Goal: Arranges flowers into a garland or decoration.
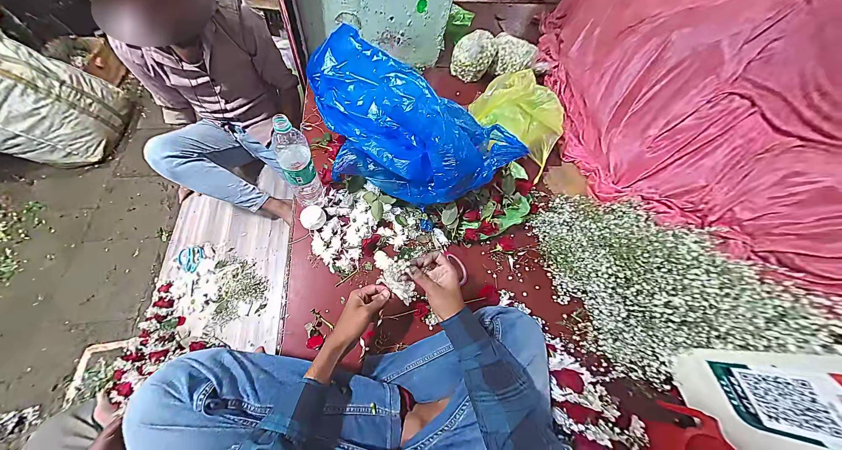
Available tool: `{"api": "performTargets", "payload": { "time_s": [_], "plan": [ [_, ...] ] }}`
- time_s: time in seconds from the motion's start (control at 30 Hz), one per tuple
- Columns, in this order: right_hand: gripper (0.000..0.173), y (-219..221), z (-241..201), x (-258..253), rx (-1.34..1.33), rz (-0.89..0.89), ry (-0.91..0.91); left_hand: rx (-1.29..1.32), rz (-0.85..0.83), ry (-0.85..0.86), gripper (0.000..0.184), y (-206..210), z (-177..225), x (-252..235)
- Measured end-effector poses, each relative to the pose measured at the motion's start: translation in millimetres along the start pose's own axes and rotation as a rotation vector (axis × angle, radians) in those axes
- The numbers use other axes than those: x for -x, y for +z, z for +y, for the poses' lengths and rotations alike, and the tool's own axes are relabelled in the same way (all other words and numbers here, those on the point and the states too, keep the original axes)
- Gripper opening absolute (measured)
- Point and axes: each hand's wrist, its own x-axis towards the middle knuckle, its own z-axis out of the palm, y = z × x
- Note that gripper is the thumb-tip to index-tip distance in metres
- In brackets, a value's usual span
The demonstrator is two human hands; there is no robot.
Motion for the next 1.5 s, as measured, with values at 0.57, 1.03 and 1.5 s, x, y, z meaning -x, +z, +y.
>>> {"api": "performTargets", "payload": {
  "time_s": [0.57,1.03,1.5],
  "plan": [
    [0.049,-1.6,-0.5,-2.6,0.308,-0.271,0.011,0.056,-0.025,-0.008,0.019,-1.7,-3.8,1.9],
    [0.035,-119.6,6.8,-105.6,1.462,0.2,0.173,0.228,0.088,0.029,0.02,-0.3,-1.9,-2.3],
    [0.027,-5.8,-27.1,20.9,0.236,-0.156,0.607,0.085,0.16,-0.178,0.058,13.1,2.1,0.9]
  ]
}}
